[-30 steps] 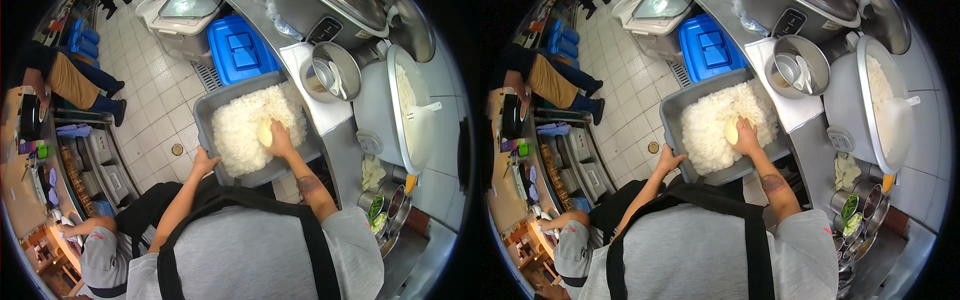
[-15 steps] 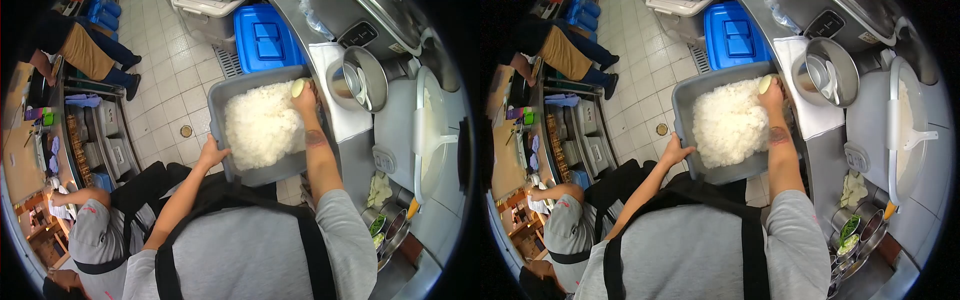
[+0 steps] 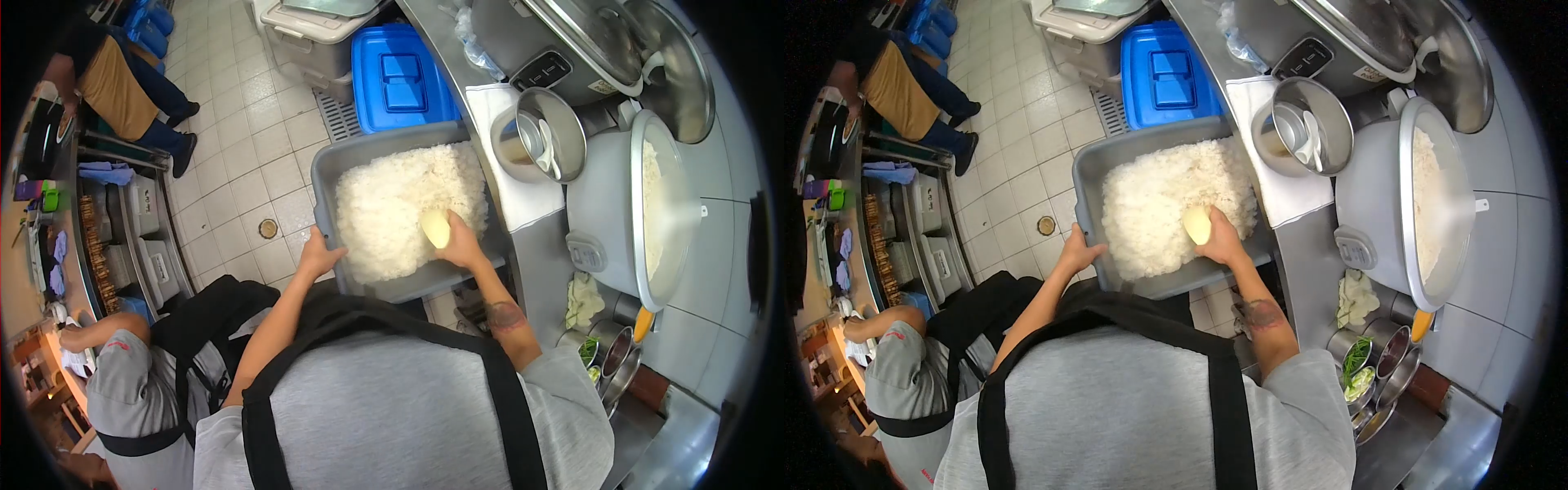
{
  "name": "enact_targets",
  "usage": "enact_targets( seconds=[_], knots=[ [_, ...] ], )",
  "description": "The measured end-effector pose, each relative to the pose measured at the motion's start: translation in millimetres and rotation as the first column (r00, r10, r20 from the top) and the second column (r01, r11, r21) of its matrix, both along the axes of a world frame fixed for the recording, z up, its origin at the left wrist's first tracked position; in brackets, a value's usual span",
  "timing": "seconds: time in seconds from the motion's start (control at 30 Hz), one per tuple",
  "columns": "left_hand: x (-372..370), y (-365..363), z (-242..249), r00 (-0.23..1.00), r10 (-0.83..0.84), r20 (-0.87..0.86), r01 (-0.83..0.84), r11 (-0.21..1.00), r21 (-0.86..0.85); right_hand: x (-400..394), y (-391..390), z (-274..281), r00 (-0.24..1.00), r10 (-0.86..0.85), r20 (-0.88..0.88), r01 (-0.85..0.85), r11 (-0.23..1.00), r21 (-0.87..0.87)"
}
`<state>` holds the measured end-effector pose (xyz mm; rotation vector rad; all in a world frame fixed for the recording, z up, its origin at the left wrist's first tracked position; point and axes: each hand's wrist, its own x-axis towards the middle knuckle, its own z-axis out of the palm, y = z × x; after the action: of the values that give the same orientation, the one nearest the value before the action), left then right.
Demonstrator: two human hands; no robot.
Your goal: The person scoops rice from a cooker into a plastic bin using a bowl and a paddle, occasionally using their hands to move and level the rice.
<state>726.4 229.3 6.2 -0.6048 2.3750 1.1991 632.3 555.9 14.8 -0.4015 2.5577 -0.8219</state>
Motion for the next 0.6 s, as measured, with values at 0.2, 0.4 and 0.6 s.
enact_targets(
  seconds=[0.2, 0.4, 0.6],
  knots=[
    [0.9, -0.8, 8.1, 0.997, 0.007, 0.080, -0.010, 0.999, 0.033, -49.0, 11.8, 8.2, 0.896, -0.422, -0.137, 0.438, 0.891, 0.121],
    [9.7, -1.7, -3.2, 1.000, -0.007, -0.006, 0.007, 1.000, -0.006, -107.5, 1.9, -59.3, 0.760, -0.632, -0.151, 0.642, 0.766, 0.031],
    [8.4, -1.2, -1.7, 0.994, 0.053, 0.099, -0.067, 0.988, 0.139, -91.7, 12.5, -42.1, 0.904, -0.426, -0.045, 0.426, 0.905, -0.013]
  ],
)
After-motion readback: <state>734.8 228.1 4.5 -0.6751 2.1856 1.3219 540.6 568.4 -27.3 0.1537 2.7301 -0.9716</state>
